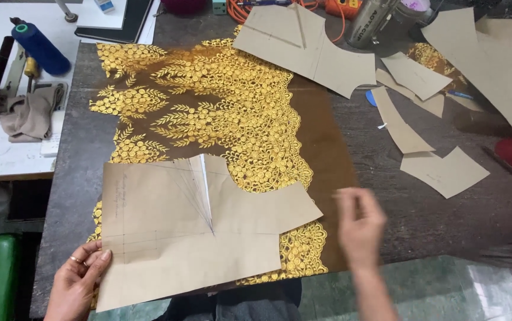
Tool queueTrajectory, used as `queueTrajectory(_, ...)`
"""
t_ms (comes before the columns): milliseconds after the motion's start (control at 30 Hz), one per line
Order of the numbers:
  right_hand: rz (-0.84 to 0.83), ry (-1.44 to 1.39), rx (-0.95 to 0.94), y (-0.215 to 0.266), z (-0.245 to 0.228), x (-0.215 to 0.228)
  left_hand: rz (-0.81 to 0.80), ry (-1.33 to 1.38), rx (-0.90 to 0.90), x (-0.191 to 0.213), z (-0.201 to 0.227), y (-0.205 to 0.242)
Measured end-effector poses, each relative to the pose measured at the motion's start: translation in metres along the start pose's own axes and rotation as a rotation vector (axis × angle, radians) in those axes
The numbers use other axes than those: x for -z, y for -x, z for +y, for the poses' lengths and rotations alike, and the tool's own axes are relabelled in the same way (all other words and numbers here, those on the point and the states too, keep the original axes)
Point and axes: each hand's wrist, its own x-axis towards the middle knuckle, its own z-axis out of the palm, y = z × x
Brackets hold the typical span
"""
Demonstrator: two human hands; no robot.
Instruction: The person aligns a paper pattern on a piece of brown fabric with a gold floral design, smoothing it out and adjusting its position. They then use a wooden rolling pin to press the pattern onto the fabric to secure it.
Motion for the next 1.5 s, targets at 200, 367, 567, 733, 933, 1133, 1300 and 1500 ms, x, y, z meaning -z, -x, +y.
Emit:
queueTrajectory(200, -0.417, 0.079, 0.324, 0.066, -0.009, -0.058, -0.043, 0.004, -0.052, 0.014, -0.015, -0.007)
queueTrajectory(367, -0.739, 0.500, 0.246, 0.086, -0.014, -0.074, -0.036, 0.029, -0.039, 0.022, -0.022, -0.013)
queueTrajectory(567, -0.687, 0.582, 0.288, 0.091, 0.003, -0.077, -0.038, 0.016, -0.039, 0.030, -0.028, -0.018)
queueTrajectory(733, -0.734, 0.600, 0.232, 0.093, 0.006, -0.076, -0.004, -0.009, 0.005, 0.030, -0.026, -0.017)
queueTrajectory(933, -0.724, 0.598, 0.258, 0.095, 0.011, -0.077, -0.041, -0.024, -0.008, 0.034, -0.030, -0.020)
queueTrajectory(1133, -0.747, 0.621, 0.234, 0.096, 0.010, -0.078, 0.019, -0.172, 0.085, 0.026, -0.014, -0.012)
queueTrajectory(1300, -0.747, 0.623, 0.243, 0.098, 0.014, -0.078, -0.010, -0.127, 0.058, 0.034, -0.024, -0.020)
queueTrajectory(1500, -0.733, 0.640, 0.262, 0.100, 0.017, -0.080, 0.002, -0.199, 0.086, 0.037, -0.022, -0.021)
